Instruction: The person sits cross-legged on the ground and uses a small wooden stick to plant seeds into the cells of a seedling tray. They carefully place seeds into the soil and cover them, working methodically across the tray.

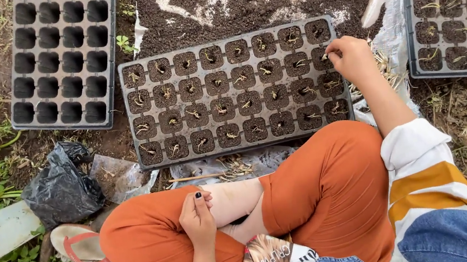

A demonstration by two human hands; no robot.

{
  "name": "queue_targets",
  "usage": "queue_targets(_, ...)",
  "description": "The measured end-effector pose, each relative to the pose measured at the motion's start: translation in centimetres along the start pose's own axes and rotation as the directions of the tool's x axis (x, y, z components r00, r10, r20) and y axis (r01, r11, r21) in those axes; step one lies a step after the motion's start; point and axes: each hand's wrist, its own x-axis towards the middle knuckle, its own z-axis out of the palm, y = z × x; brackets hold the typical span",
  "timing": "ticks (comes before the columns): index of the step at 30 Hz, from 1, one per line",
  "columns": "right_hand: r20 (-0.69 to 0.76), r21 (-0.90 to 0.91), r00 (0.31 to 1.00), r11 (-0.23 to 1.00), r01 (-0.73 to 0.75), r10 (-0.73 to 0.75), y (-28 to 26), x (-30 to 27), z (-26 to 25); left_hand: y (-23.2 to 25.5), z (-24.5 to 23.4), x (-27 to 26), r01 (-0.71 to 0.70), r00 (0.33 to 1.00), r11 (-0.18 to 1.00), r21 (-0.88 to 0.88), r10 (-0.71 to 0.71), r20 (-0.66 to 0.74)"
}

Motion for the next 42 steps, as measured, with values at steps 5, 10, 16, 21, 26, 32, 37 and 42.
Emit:
queue_targets(5,0.05,-0.145,0.999,0.989,0.028,-0.021,0.8,0.0,1.2,0.0,0.1,0.1,-0.02,1.0,1.0,0.012,0.02,-0.003)
queue_targets(10,0.017,-0.282,0.995,0.955,0.096,-0.095,1.2,-0.2,1.9,0.4,0.2,0.2,-0.015,1.0,0.999,0.041,0.015,-0.007)
queue_targets(16,0.036,-0.301,0.997,0.951,0.072,-0.064,2.2,0.0,2.8,0.8,0.5,0.3,-0.045,0.999,0.995,0.084,0.045,0.003)
queue_targets(21,0.051,-0.27,0.998,0.961,0.054,-0.042,2.6,-0.1,3.1,0.9,0.5,0.3,-0.041,0.999,0.996,0.082,0.041,0.003)
queue_targets(26,-0.041,0.242,0.989,0.962,-0.126,0.14,2.7,-1.7,-2.2,0.7,0.3,0.3,-0.043,0.999,0.99,0.137,0.042,0.015)
queue_targets(32,-0.333,0.424,0.861,0.877,-0.228,0.384,9.6,-14.4,-7.5,0.2,0.9,0.2,-0.067,0.998,0.973,0.222,0.066,0.013)
queue_targets(37,-0.239,0.237,0.803,0.835,-0.498,0.546,7.0,-23.1,-7.1,-0.6,1.0,0.0,-0.017,0.999,0.991,0.135,0.021,-0.03)
queue_targets(42,-0.376,0.036,0.786,0.856,-0.516,0.49,0.6,-26.8,-4.5,-0.8,-0.3,-0.4,0.118,0.992,0.991,-0.058,-0.12,-0.036)
